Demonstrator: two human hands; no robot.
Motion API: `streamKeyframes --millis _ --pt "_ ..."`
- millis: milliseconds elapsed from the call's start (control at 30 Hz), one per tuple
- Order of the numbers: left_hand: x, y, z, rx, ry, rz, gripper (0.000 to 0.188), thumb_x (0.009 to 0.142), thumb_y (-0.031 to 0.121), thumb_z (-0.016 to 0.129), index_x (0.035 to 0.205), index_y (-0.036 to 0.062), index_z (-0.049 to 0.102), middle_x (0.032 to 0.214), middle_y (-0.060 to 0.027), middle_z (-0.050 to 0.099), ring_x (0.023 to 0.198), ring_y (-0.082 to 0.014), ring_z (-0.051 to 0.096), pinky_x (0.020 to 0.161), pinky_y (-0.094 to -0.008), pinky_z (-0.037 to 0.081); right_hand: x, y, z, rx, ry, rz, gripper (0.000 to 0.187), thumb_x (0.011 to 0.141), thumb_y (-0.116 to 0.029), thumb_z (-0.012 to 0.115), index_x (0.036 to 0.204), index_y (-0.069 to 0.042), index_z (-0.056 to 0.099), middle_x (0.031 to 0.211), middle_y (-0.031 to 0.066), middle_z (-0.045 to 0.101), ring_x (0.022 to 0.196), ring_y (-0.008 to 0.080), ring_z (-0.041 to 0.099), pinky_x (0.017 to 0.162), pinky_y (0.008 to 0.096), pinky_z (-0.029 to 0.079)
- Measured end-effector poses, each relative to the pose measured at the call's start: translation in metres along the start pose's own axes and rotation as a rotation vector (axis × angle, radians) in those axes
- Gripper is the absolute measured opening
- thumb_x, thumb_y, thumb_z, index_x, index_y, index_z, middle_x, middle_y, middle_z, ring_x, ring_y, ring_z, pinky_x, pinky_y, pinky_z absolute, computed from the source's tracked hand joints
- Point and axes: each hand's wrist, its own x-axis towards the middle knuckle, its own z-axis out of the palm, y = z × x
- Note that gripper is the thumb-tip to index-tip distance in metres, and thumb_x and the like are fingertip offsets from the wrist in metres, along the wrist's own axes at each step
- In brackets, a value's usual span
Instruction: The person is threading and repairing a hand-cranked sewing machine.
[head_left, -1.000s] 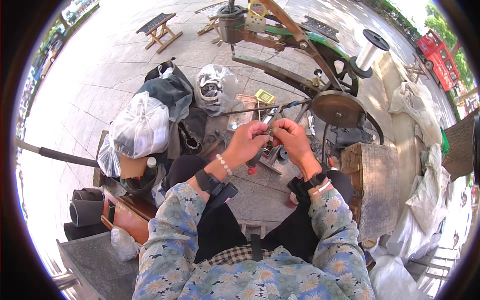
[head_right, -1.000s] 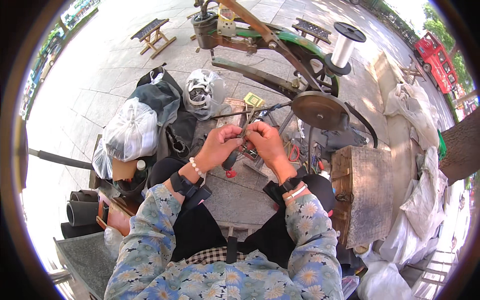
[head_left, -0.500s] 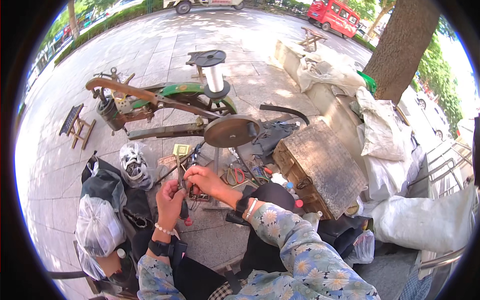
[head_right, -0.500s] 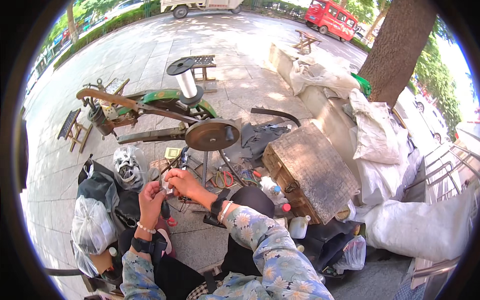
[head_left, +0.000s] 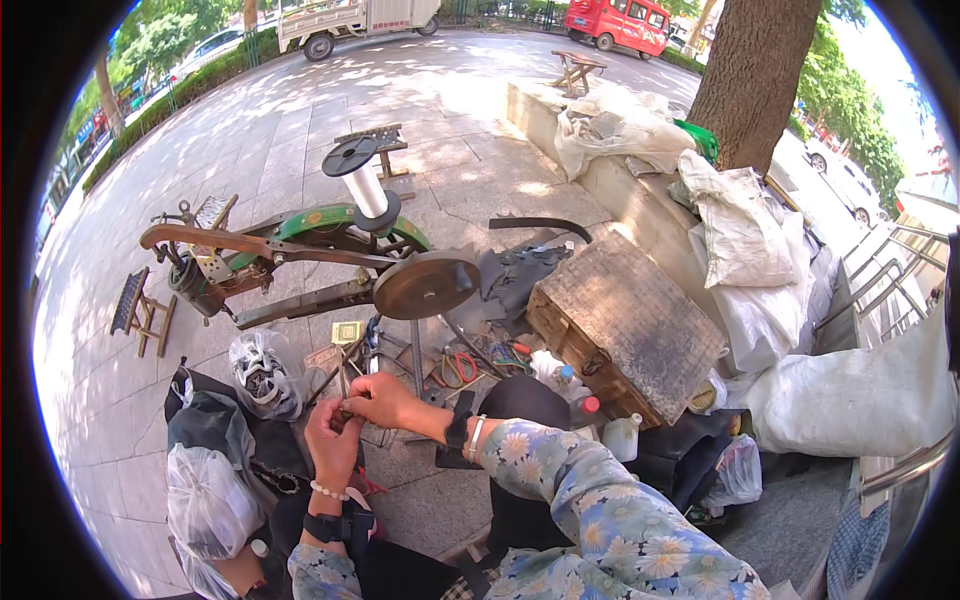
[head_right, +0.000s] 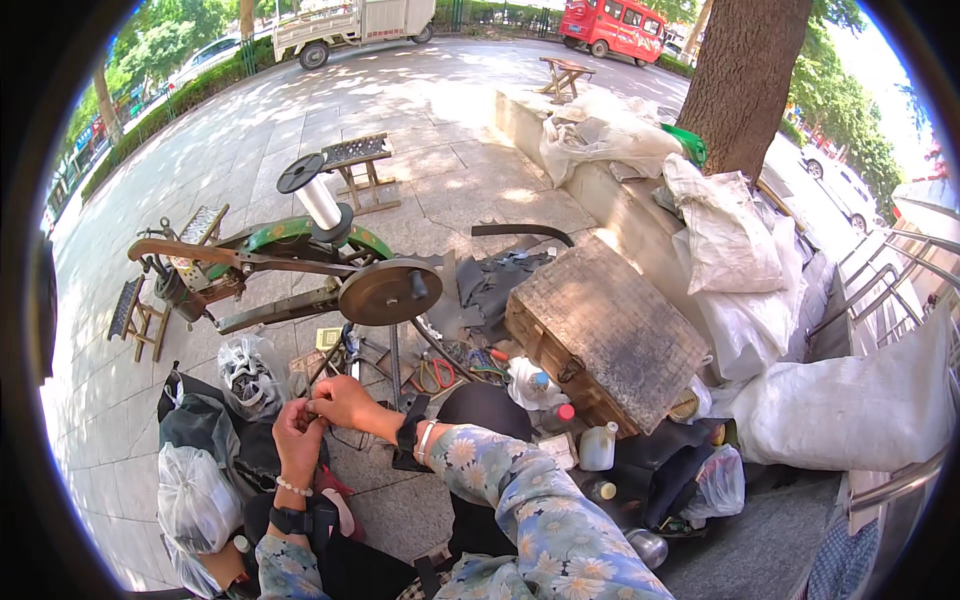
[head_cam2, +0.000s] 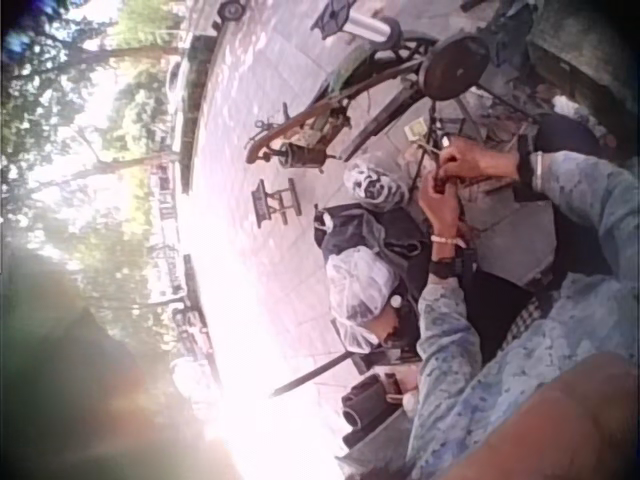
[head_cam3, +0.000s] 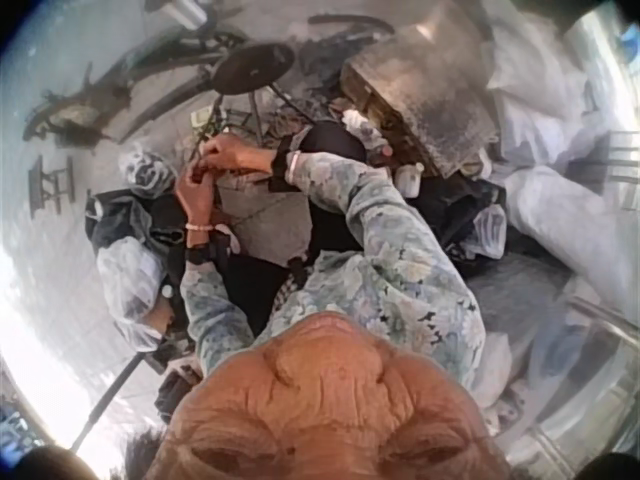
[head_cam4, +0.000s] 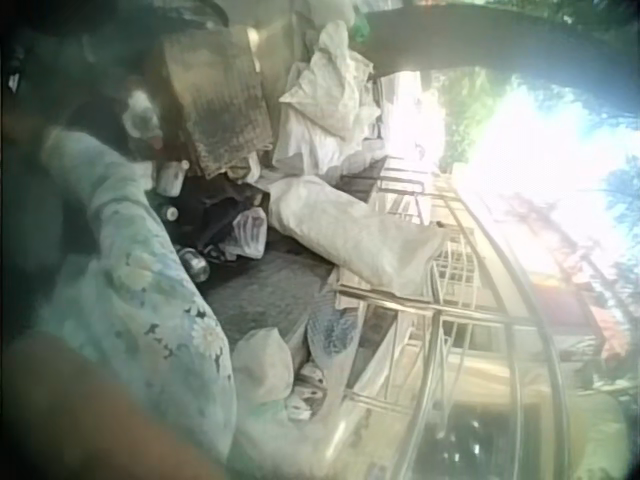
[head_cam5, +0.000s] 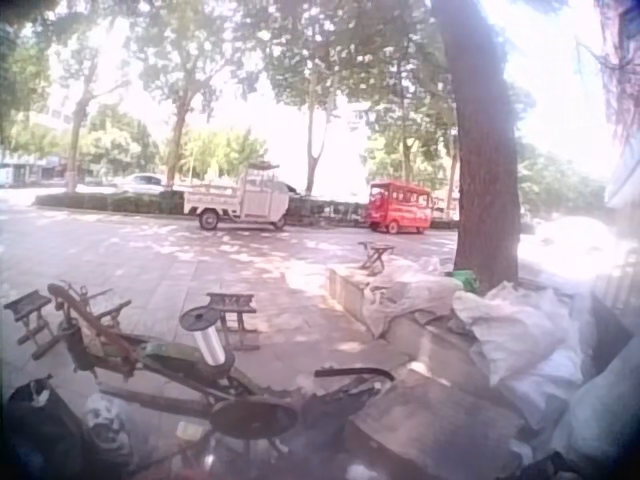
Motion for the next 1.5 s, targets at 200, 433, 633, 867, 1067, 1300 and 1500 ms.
streamKeyframes --millis 200,433,633,867,1067,1300,1500 --pt "0.001 -0.012 -0.005 0.106 0.011 0.085 0.027 0.071 -0.009 0.06 0.097 -0.001 0.057 0.072 0.0039 0.054 0.062 -0.0012 0.048 0.057 -0.016 0.041 0.002 -0.006 0.002 0.019 -0.038 0.046 0.019 0.077 -0.019 0.062 0.071 -0.001 0.06 0.058 0.005 0.057 0.051 0.0086 0.051 0.046 0.0262 0.04" --pt "-0.001 -0.008 -0.005 0.06 0.059 0.137 0.027 0.073 -0.01 0.057 0.098 -0.0011 0.057 0.078 0.0012 0.056 0.068 -0.0038 0.05 0.062 -0.0182 0.043 0.004 0.001 0.007 0.233 -0.1 0.157 0.016 0.08 -0.016 0.058 0.077 -0.001 0.059 0.061 0.0037 0.058 0.051 0.0084 0.051 0.044 0.0243 0.039" --pt "0.001 0.0 -0.005 0.064 0.026 0.092 0.026 0.071 -0.006 0.061 0.095 0.0009 0.06 0.08 -0.0023 0.056 0.064 -0.0072 0.05 0.058 -0.0211 0.042 0.005 0.005 0.005 0.169 -0.074 0.141 0.015 0.08 -0.015 0.057 0.079 -0.001 0.059 0.062 0.0032 0.057 0.049 0.0082 0.05 0.043 0.0249 0.038" --pt "-0.002 0.0 -0.007 0.106 0.048 0.068 0.028 0.069 -0.007 0.063 0.096 -0.0002 0.059 0.08 -0.0018 0.056 0.064 -0.0063 0.049 0.057 -0.0207 0.042 0.005 0.011 0.006 0.021 -0.009 0.013 0.012 0.08 -0.012 0.057 0.08 -0.001 0.059 0.059 0.0027 0.055 0.046 0.0086 0.048 0.041 0.0255 0.037" --pt "-0.005 0.007 -0.007 0.19 0.047 0.137 0.034 0.063 -0.007 0.066 0.096 0.0002 0.06 0.075 -0.0001 0.052 0.061 -0.0048 0.045 0.055 -0.0195 0.04 0.001 0.002 0.004 0.108 -0.057 0.106 0.011 0.078 -0.01 0.056 0.073 -0.001 0.056 0.057 0.0024 0.054 0.045 0.0085 0.048 0.041 0.0255 0.036" --pt "-0.004 0.01 -0.004 0.28 0.036 0.175 0.037 0.062 -0.005 0.068 0.097 0.002 0.059 0.069 -0.0023 0.046 0.057 -0.0106 0.045 0.051 -0.0229 0.039 0.003 0.005 0.004 0.018 -0.057 0.079 0.008 0.072 -0.009 0.054 0.07 -0.002 0.056 0.059 0.0056 0.056 0.047 0.0105 0.05 0.044 0.0276 0.039" --pt "-0.004 0.013 -0.001 0.221 0.059 0.195 0.038 0.061 -0.006 0.068 0.097 0.0022 0.058 0.069 -0.0032 0.046 0.058 -0.0125 0.046 0.05 -0.0246 0.039 0.004 0.003 0.004 -0.131 -0.028 0.001 0.01 0.072 -0.01 0.053 0.073 -0.002 0.057 0.064 0.009 0.06 0.059 0.0157 0.055 0.055 0.0308 0.044"
